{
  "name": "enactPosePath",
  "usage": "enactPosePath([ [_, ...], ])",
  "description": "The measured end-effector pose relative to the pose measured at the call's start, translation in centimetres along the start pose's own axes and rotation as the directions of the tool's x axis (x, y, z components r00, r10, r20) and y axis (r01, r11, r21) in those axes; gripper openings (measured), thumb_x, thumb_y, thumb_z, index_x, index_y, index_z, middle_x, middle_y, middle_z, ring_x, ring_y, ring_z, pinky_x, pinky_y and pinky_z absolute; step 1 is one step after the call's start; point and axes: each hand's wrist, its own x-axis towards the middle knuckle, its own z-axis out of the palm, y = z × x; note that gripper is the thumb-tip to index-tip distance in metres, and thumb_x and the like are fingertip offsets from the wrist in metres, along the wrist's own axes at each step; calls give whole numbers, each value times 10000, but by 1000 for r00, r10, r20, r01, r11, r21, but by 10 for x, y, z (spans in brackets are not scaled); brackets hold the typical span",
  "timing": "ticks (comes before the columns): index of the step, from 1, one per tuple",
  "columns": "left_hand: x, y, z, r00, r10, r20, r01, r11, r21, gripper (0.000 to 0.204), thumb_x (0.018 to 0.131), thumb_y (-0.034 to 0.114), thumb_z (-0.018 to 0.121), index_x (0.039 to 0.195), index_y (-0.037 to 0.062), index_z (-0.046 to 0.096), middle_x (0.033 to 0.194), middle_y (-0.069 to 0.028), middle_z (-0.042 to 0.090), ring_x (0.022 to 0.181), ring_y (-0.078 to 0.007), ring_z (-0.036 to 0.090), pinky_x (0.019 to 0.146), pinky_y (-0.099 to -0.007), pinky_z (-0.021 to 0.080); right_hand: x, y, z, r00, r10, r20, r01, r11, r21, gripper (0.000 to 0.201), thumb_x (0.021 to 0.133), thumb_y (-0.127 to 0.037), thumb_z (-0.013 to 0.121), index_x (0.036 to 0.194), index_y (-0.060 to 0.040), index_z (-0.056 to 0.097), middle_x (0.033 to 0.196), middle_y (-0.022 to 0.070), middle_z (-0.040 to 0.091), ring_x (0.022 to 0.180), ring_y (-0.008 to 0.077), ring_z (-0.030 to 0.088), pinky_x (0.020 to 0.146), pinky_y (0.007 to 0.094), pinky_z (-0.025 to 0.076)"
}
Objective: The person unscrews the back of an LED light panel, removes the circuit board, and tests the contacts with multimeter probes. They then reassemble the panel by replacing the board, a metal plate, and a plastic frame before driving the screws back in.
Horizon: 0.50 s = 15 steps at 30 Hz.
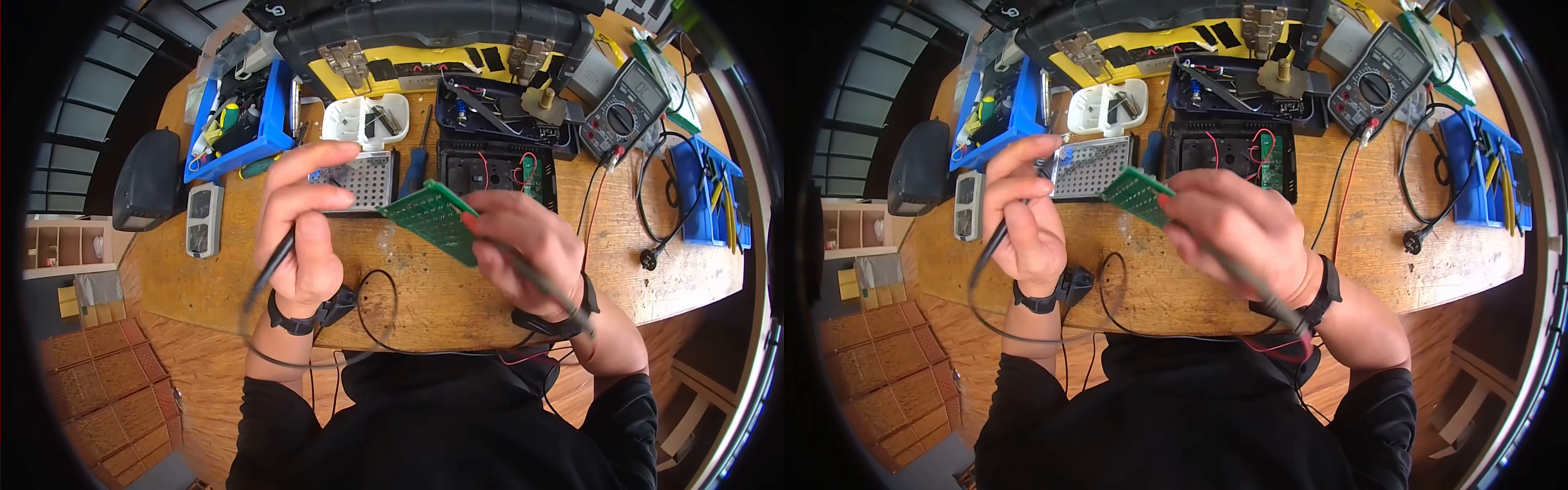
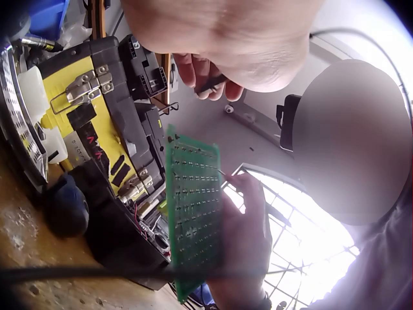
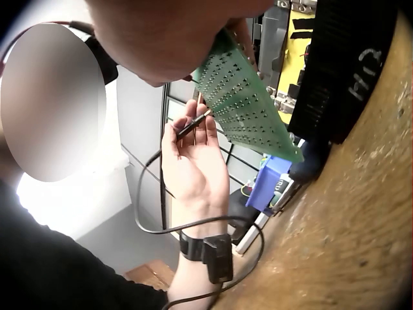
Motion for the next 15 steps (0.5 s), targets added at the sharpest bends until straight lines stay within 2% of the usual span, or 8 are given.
enactPosePath([
  [1,-2,-3,0,1000,7,2,-7,1000,1,283,1144,269,593,1164,0,681,1018,-145,714,954,-273,665,1004,-448,534,2,-2,-3,997,-71,43,75,993,-95,321,877,9,846,1154,-15,686,1093,217,739,731,259,734,599,312,602],
  [3,-5,-9,-3,983,-63,172,104,966,-236,214,1129,190,609,1158,-8,684,939,-108,666,901,-244,623,1013,-471,527,3,0,-5,978,-192,85,206,958,-198,380,819,-9,874,1148,-37,687,1103,240,730,720,246,727,530,319,583],
  [4,-1,-3,2,983,-70,168,96,983,-154,273,1102,242,695,1178,-20,705,849,-54,596,803,-210,567,945,-443,534,4,-1,-4,972,-226,64,235,950,-206,390,788,0,861,1129,-57,681,1087,254,727,714,215,721,523,289,570],
  [5,-1,-9,-4,967,-21,255,82,970,-230,383,995,242,848,1233,-30,720,792,-12,560,741,-179,539,812,-389,523,6,-2,-5,971,-234,54,240,949,-206,390,788,0,861,1129,-57,681,1087,254,727,714,215,721,523,289,570],
  [7,7,2,-3,952,-38,305,71,993,-96,490,783,154,975,1191,-20,767,751,-3,534,700,-182,530,697,-354,489,8,-6,-9,934,-330,137,357,871,-337,358,794,0,821,1111,-85,677,1093,252,730,706,197,717,522,257,565],
  [8,8,1,0,950,-33,310,66,993,-97,490,783,154,975,1191,-20,767,751,-3,534,700,-182,530,697,-354,489,9,-15,-13,936,-290,201,339,897,-283,383,830,48,838,1138,-28,623,1080,306,723,815,320,782,625,369,676],
  [10,7,-3,3,930,65,362,-78,997,21,469,638,-86,937,1080,2,811,729,-22,525,687,-204,546,659,-356,487,8,-17,-9,919,-337,205,389,859,-334,379,830,42,834,1135,-76,641,1064,287,736,808,296,779,629,343,671],
  [15,5,0,8,950,40,309,-51,998,26,489,578,-245,765,993,9,817,724,-28,524,669,-214,550,669,-371,518,9,-21,-4,916,-346,203,395,864,-313,354,828,5,839,1117,-113,672,1057,241,759,793,273,770,639,322,663],
])
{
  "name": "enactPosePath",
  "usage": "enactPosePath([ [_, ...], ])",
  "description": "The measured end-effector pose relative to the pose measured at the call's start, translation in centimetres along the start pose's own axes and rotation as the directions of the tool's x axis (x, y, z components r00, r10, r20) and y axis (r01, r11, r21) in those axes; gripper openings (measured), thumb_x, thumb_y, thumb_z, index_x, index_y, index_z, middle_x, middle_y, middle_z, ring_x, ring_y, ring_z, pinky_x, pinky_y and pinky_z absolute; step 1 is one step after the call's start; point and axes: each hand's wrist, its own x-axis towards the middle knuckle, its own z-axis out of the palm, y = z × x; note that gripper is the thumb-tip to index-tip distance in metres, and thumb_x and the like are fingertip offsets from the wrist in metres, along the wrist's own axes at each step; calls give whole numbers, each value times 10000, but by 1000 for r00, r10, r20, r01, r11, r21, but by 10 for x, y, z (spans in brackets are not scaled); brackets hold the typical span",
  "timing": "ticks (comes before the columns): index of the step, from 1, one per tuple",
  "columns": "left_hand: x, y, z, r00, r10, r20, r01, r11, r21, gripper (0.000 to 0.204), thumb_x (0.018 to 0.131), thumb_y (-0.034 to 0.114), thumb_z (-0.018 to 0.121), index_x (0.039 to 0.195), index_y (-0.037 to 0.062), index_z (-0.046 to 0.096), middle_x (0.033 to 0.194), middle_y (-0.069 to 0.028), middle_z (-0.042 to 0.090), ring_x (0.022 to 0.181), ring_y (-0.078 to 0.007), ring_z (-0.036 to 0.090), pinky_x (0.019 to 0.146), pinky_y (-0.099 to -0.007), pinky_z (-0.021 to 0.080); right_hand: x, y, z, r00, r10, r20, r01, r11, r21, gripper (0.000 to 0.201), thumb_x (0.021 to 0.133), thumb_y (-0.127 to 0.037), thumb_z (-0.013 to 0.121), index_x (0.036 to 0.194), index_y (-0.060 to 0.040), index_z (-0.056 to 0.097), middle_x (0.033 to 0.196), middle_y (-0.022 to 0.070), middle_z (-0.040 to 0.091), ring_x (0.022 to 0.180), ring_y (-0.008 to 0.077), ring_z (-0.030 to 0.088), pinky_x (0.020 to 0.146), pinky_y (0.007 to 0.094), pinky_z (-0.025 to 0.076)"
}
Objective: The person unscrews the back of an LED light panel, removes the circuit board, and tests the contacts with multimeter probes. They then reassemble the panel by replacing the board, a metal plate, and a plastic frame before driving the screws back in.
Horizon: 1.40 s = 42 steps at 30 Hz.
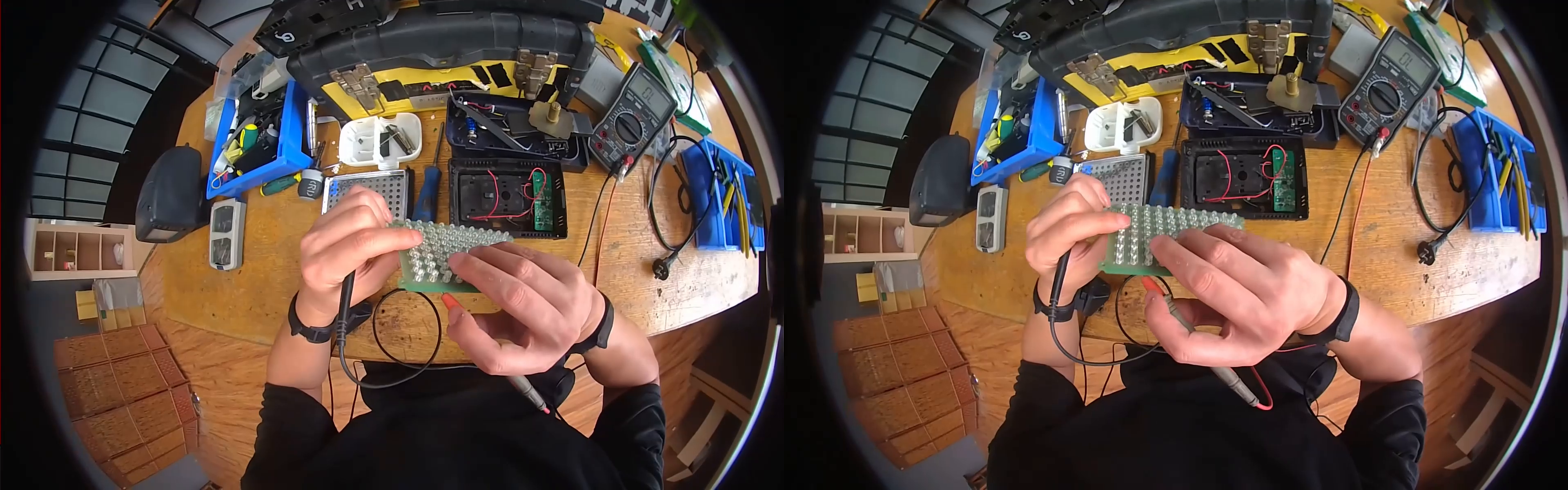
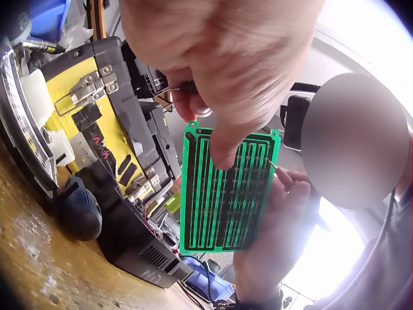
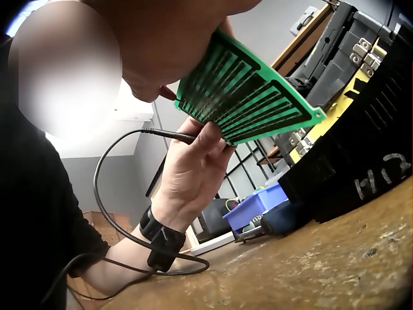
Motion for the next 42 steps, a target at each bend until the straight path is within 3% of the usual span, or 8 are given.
enactPosePath([
  [27,-2,-2,-2,998,49,-33,-48,998,38,430,624,-202,825,984,32,812,726,-14,542,660,-197,555,720,-387,552,-2,-3,9,994,15,-109,-17,1000,-23,245,843,-77,829,1062,-131,735,1077,161,767,844,216,752,695,295,640],
  [30,1,-2,-3,1000,-25,-10,24,995,-98,416,646,-179,859,1000,34,812,702,-10,530,626,-163,519,642,-345,480,1,1,1,984,156,-88,-141,978,155,248,849,-80,865,1065,-108,747,1071,166,768,785,223,746,614,293,622],
  [32,-1,1,-10,950,-275,149,297,943,-149,407,665,-149,897,1016,40,814,680,-1,521,584,-121,470,566,-319,372,1,6,-1,951,308,-20,-288,908,304,276,845,-68,881,1091,-78,756,1064,164,768,782,238,749,606,307,618],
  [34,-3,2,-13,926,-326,192,351,929,-118,324,708,-77,942,973,-14,768,652,41,425,601,-115,442,600,-308,404,0,13,-1,943,330,51,-326,879,349,277,865,-55,882,1110,-28,754,1050,163,768,814,277,762,648,332,626],
  [36,-5,1,-15,848,-466,253,510,847,-148,307,740,11,966,1001,57,811,656,50,440,594,-57,398,545,-288,283,-7,14,9,874,486,33,-439,756,486,254,898,-49,868,1114,7,746,1043,160,772,845,302,772,719,358,631],
  [38,-4,3,-16,814,-512,276,567,805,-177,278,764,43,966,985,55,799,658,65,425,606,-50,393,556,-278,287,-8,12,12,849,523,71,-471,690,551,210,938,-42,837,1110,29,740,1031,160,778,866,293,781,778,364,627],
  [40,-2,3,-19,735,-593,327,670,710,-218,245,812,105,966,955,52,774,661,94,395,631,-36,383,579,-260,296,-10,8,17,752,642,151,-561,502,659,170,970,-43,808,1106,32,740,1042,166,790,887,261,787,785,354,623],
  [42,-3,2,-19,733,-595,331,674,703,-228,235,837,121,955,944,50,758,663,105,390,637,-35,378,586,-255,295,-11,7,18,752,639,163,-564,495,662,162,994,-59,791,1114,33,734,1061,175,798,912,255,795,792,350,627],
])
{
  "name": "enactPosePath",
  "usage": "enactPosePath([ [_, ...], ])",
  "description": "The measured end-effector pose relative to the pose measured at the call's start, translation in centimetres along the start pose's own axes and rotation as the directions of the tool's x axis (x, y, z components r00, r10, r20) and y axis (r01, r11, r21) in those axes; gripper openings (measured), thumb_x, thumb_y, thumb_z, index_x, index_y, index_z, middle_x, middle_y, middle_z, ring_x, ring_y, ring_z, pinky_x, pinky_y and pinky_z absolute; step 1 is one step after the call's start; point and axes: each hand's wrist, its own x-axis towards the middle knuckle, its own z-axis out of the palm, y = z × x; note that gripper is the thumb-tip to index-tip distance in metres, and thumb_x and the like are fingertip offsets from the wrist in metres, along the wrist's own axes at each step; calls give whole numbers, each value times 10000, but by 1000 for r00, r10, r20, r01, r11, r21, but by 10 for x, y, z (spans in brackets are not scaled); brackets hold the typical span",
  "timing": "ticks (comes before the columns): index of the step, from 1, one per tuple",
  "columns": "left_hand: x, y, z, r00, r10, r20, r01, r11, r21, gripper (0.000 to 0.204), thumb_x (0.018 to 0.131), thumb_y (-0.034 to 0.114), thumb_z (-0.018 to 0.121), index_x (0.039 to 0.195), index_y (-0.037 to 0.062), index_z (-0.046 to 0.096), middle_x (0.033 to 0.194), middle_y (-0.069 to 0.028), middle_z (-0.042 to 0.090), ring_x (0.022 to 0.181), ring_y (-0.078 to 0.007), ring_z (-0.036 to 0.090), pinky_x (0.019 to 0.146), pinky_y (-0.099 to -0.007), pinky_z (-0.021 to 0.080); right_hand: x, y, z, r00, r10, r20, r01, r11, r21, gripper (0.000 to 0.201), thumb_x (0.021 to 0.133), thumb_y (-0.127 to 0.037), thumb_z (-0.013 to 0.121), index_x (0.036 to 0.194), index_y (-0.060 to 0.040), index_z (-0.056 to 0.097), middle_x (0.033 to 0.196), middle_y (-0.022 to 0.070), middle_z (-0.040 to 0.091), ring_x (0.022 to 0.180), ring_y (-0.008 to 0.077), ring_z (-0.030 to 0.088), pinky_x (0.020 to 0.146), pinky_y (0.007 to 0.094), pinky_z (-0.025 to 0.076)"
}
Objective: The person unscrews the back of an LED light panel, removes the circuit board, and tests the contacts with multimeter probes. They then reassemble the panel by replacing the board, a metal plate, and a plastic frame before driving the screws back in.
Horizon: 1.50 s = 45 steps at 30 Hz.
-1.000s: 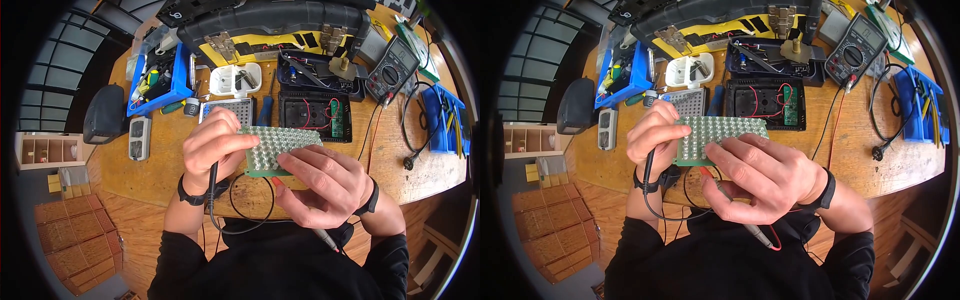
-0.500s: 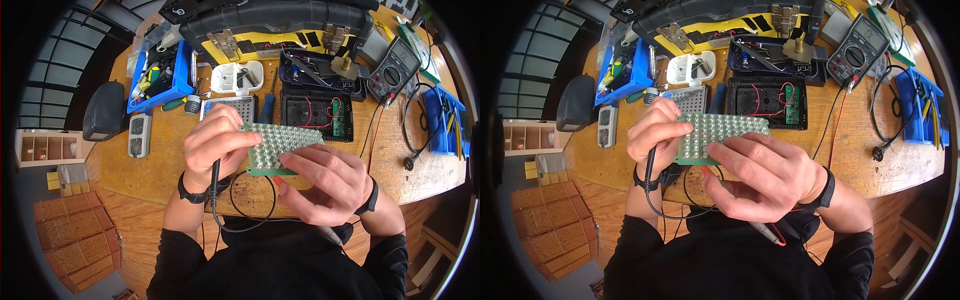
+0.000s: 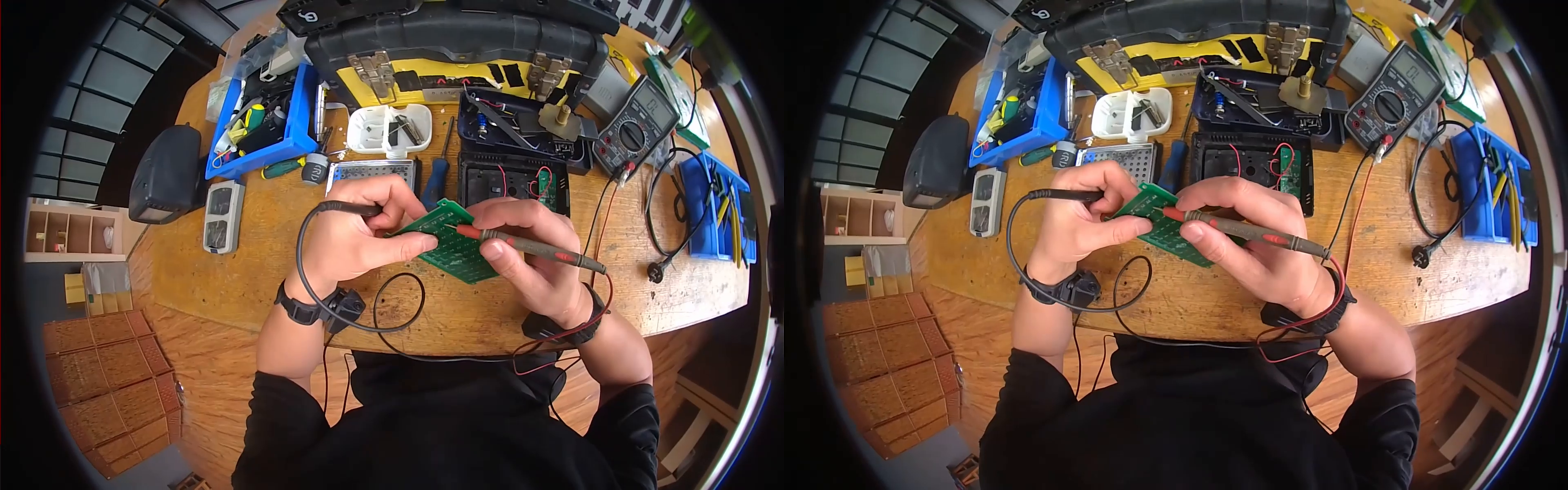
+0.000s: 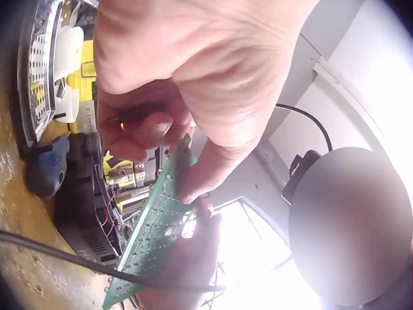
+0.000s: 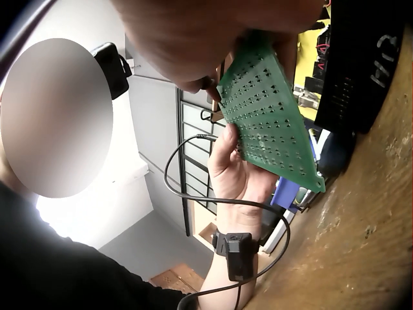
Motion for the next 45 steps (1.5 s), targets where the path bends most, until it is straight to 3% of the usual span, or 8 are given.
enactPosePath([
  [11,1,-8,3,996,-88,-4,82,943,-322,263,835,113,951,945,63,718,653,117,402,627,-16,347,599,-249,255,-2,9,-4,986,-168,-8,168,986,4,220,1017,-72,783,1169,32,662,1082,202,783,1014,352,792,855,422,642],
  [21,7,-10,4,996,-75,52,86,968,-237,371,814,73,969,1079,53,710,697,110,403,644,-19,363,609,-240,288,-7,5,-6,987,-144,-74,137,987,-89,225,981,-13,801,1150,53,666,1066,215,787,989,344,802,851,405,654],
  [28,9,-18,2,978,177,-114,-210,792,-573,374,1053,229,620,1303,-46,587,888,-13,512,869,-155,535,928,-404,508,-1,3,-6,970,-238,-50,229,962,-146,226,935,8,833,1112,58,702,1036,194,787,956,325,799,807,392,652],
  [32,8,-21,9,824,461,-330,-524,842,-131,486,1126,388,436,1263,-49,601,1067,-168,583,985,-263,596,993,-435,485,2,2,-8,948,-317,-16,299,910,-288,274,875,-3,879,1110,35,742,1029,181,781,899,315,795,745,375,652],
  [34,5,-27,10,565,675,-474,-560,736,380,584,1150,497,384,1244,-36,603,1106,-182,566,959,-298,601,905,-432,508,2,1,-9,941,-337,10,322,889,-327,291,863,-23,895,1114,17,753,1040,177,778,873,297,789,707,365,646],
  [36,3,-28,10,461,788,-407,-668,611,425,674,1156,645,328,1216,30,596,1033,-154,555,811,-260,563,715,-383,492,2,-2,-11,933,-358,35,345,864,-365,308,850,-43,910,1119,-2,764,1051,172,775,847,279,783,668,355,640],
  [42,-11,-22,27,543,785,-298,-753,612,240,602,1150,637,384,1208,53,520,976,-127,537,676,-232,559,594,-346,512,1,-9,-13,903,-388,186,430,818,-383,438,895,-114,896,1275,-22,698,1154,223,754,889,317,795,667,385,638],
  [45,-13,-19,24,564,794,-229,-756,608,245,594,1144,630,404,1204,52,525,991,-121,555,672,-235,592,577,-354,520,2,-8,-7,887,-446,117,452,790,-414,391,819,-148,946,1154,-35,777,1067,171,766,770,223,746,623,316,618],
])
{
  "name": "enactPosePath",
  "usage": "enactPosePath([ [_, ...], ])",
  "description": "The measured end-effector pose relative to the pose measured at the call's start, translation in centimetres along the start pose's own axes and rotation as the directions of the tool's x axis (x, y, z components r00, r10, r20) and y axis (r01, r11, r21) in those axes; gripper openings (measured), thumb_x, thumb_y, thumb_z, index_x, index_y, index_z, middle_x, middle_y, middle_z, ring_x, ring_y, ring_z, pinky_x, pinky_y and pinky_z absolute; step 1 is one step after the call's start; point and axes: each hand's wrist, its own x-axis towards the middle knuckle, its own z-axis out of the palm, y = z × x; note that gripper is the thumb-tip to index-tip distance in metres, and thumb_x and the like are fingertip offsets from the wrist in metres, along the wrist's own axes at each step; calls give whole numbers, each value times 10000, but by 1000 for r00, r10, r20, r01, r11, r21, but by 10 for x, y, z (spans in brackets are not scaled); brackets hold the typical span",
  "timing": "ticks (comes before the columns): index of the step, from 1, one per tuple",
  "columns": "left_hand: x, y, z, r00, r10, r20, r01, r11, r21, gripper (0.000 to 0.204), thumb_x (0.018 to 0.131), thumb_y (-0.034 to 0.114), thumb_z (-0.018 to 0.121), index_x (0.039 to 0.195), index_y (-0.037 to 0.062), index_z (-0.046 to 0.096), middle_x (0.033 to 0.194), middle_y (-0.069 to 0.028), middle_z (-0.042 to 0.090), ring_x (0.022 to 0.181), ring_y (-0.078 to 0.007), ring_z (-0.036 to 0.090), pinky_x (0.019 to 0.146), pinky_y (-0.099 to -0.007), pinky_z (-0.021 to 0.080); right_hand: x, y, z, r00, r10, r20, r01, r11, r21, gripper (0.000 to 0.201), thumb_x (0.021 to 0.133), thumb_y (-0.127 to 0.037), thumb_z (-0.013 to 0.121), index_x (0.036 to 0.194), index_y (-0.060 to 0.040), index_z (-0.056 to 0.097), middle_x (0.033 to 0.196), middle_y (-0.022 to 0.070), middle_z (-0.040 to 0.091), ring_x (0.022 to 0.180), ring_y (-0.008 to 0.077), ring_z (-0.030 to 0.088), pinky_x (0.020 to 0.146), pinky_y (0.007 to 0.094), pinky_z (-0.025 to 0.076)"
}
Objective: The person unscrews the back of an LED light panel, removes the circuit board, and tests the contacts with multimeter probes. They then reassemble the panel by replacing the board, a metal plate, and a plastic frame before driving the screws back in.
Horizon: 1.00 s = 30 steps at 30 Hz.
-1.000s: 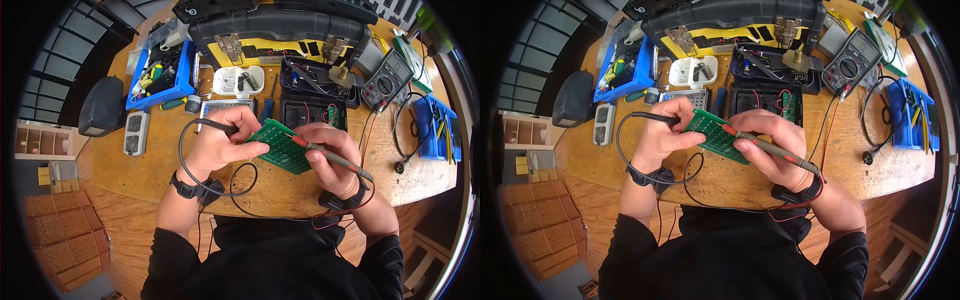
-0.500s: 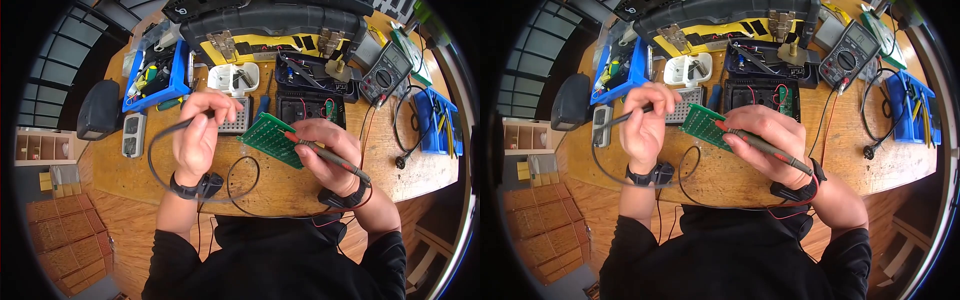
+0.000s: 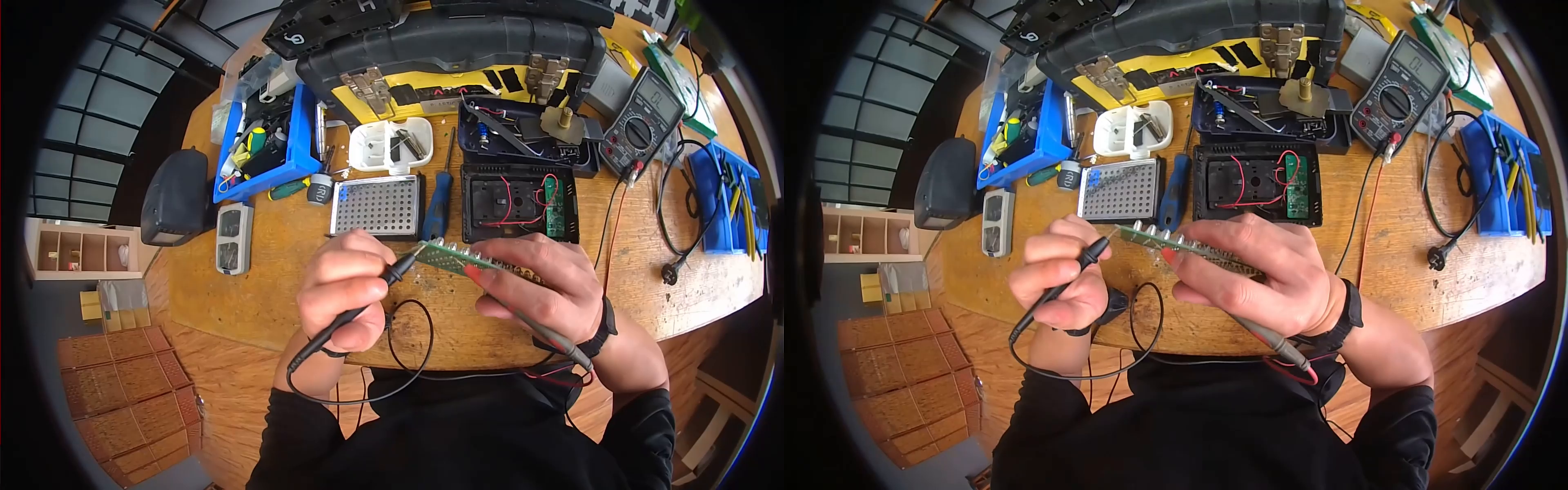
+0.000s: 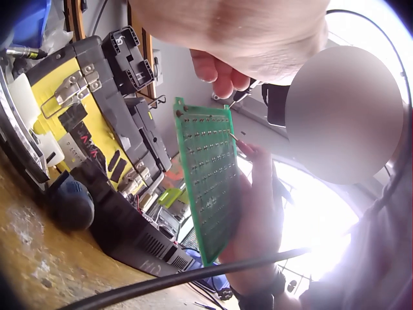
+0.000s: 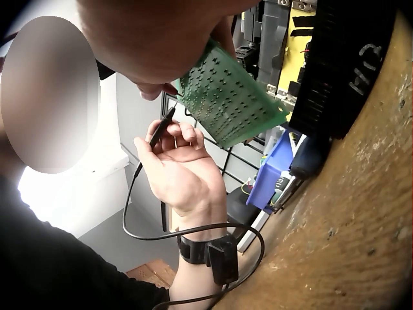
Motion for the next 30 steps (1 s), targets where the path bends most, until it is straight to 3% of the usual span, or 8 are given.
enactPosePath([
  [9,-1,1,2,998,52,35,-51,998,-33,565,1168,567,428,1174,17,558,952,-143,595,616,-249,605,522,-368,476,-3,1,2,999,-22,-28,21,1000,-22,351,832,-173,942,1119,-61,775,1058,172,765,695,179,708,551,270,577],
  [19,0,4,3,998,-3,61,4,1000,-15,550,1170,563,424,1153,30,559,957,-133,595,626,-251,607,526,-371,488,-5,-2,0,999,-26,-42,25,999,-28,319,854,-172,929,1120,-80,777,1037,164,759,660,154,686,530,252,557],
  [21,-1,4,4,1000,-6,27,6,1000,-15,542,1170,563,421,1161,37,552,953,-126,585,625,-250,607,529,-371,495,-6,-5,-6,997,18,77,-19,1000,7,467,833,-188,949,1225,-45,739,1134,212,756,823,247,784,656,318,644],
  [22,-1,5,4,1000,-7,29,7,1000,-14,542,1170,563,421,1161,37,552,953,-126,585,625,-250,607,529,-371,495,-6,-5,-6,997,19,75,-20,1000,8,467,833,-188,949,1225,-45,739,1134,212,756,823,247,784,656,318,644],
  [25,0,6,2,999,-21,49,21,1000,-9,536,1169,563,421,1163,41,546,955,-121,577,631,-249,609,534,-369,502,-6,-3,-2,999,8,47,-9,1000,17,461,837,-195,948,1221,-47,740,1131,212,756,800,235,773,639,311,633],
  [27,-1,7,1,998,-38,50,38,999,8,535,1167,566,423,1171,45,544,961,-118,574,639,-250,610,536,-368,504,-5,-1,2,999,-15,-29,14,1000,-27,324,852,-175,935,1121,-84,780,1034,166,750,660,151,676,538,256,563],
  [30,-1,8,2,998,-38,41,38,999,-2,534,1165,568,422,1175,48,541,964,-115,570,649,-252,615,538,-366,508,-4,-2,3,999,-15,-42,14,1000,-24,321,854,-173,935,1121,-86,780,1034,163,750,657,150,670,537,256,561],
])
